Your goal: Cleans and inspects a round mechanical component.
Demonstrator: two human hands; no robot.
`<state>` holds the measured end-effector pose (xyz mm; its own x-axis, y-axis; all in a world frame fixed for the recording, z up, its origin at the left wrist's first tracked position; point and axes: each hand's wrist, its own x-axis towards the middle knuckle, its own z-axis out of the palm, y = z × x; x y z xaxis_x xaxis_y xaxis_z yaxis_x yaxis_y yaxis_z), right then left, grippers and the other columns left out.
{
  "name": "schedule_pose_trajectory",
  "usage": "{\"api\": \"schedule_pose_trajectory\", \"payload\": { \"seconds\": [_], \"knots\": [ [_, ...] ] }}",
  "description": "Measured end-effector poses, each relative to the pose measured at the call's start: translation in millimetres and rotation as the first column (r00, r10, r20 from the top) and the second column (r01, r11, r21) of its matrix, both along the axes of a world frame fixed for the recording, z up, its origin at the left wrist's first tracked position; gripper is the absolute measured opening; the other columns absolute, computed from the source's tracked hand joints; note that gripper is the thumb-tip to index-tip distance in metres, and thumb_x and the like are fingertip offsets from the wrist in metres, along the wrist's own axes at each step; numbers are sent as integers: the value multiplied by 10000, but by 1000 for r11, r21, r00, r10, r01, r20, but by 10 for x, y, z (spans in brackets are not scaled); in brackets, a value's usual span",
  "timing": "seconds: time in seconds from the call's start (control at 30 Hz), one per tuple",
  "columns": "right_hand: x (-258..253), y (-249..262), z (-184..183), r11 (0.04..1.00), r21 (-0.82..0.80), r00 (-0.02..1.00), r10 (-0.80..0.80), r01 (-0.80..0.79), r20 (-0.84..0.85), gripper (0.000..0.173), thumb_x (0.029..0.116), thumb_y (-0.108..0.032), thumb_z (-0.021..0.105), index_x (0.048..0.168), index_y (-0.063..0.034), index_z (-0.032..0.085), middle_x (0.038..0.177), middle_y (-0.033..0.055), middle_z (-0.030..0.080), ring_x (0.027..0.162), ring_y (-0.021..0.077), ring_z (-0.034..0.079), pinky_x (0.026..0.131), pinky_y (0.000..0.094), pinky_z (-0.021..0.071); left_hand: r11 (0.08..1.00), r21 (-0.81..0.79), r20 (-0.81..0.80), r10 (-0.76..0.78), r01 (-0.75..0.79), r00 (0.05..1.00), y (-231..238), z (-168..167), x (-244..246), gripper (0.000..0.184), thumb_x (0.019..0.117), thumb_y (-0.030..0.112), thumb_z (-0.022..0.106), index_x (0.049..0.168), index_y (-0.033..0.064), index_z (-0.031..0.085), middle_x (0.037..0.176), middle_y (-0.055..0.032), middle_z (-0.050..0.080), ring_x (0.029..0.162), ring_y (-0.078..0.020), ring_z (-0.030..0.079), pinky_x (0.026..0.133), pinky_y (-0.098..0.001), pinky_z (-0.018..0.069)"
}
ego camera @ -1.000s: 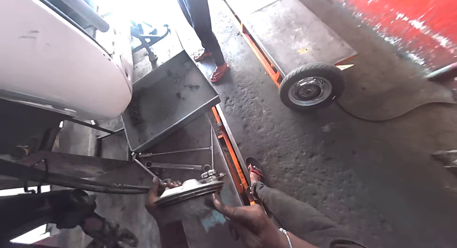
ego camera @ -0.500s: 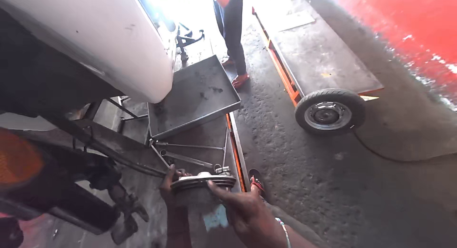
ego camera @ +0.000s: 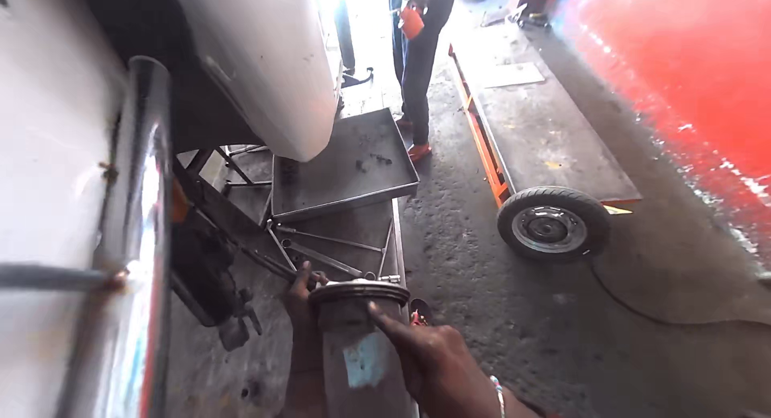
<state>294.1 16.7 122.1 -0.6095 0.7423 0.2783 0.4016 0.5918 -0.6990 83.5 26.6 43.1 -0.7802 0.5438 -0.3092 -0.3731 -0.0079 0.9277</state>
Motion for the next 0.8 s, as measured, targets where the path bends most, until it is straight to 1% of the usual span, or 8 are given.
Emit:
{"api": "schedule_pose_trajectory", "payload": {
  "seconds": [0.07, 0.13, 0.17, 0.3, 0.47, 0.6, 0.73, 0.8],
  "knots": [
    [-117, 195, 221, 996, -70, 979, 72, -60, 191, 481, 952, -68, 512, 1404, -147, 654, 664, 131, 672, 588, 339, 677, 531, 513, 530, 995, -90, -48, 42, -46, 998, 50, 91, 24, 287, 1065, 127, 512, 805, 41, 598, 585, 50, 583, 501, -15, 570, 523, -189, 520],
    [-233, 374, 523, 935, -324, 866, 276, -143, 417, 560, 1028, -96, 438, 1568, -241, 459, 903, 206, 723, 882, 420, 708, 760, 586, 531, 998, -56, -29, 41, -42, 999, 60, 62, 45, 314, 1066, 121, 503, 770, 56, 584, 558, 50, 576, 469, -15, 550, 488, -182, 502],
    [-247, 379, 560, 916, -365, 833, 328, -166, 446, 578, 1034, -99, 427, 1590, -257, 416, 929, 214, 720, 913, 430, 701, 783, 594, 523, 999, -18, 2, 33, -33, 999, 49, 30, 33, 343, 1071, 119, 491, 746, 59, 584, 544, 42, 581, 451, -24, 548, 469, -184, 496],
    [-105, 137, 461, 963, -216, 887, 238, -162, 395, 563, 980, -73, 478, 1526, -203, 526, 740, 183, 685, 690, 413, 690, 596, 574, 518, 997, 76, 63, -4, -1, 998, 20, -19, -1, 360, 1082, 108, 447, 745, 63, 565, 536, 33, 579, 444, -42, 560, 465, -191, 509],
    [-498, 388, 820, 900, -412, 726, 380, -145, 574, 534, 1078, -182, 434, 1605, -245, 376, 1100, 225, 703, 1053, 430, 669, 864, 609, 503, 997, -57, -74, 41, -45, 996, 37, 29, 40, 278, 1041, 116, 552, 789, 20, 621, 598, 29, 602, 522, -30, 583, 544, -211, 529],
    [-413, 177, 796, 907, -406, 751, 345, -113, 563, 554, 1062, -134, 419, 1605, -240, 381, 1052, 226, 706, 1013, 428, 678, 823, 597, 510, 997, -82, -115, 4, -13, 993, -9, 71, 46, 306, 1044, 123, 549, 752, 40, 589, 560, 42, 569, 476, -20, 547, 506, -197, 504],
    [-596, 255, 863, 928, -353, 737, 319, -116, 596, 458, 1073, -197, 484, 1531, -183, 493, 1076, 180, 714, 1033, 383, 681, 848, 576, 521, 989, -143, -135, 5, -25, 991, -1, 76, 41, 228, 1039, 164, 567, 906, -13, 621, 691, -13, 571, 599, -67, 569, 627, -259, 526],
    [-633, 265, 841, 937, -323, 734, 314, -135, 602, 407, 1061, -194, 506, 1464, -165, 556, 1052, 167, 717, 1005, 370, 688, 827, 575, 532, 991, -132, -161, -36, 15, 986, 8, 39, 28, 236, 1044, 156, 549, 866, 13, 606, 671, 2, 552, 584, -64, 557, 622, -250, 521]
  ]
}}
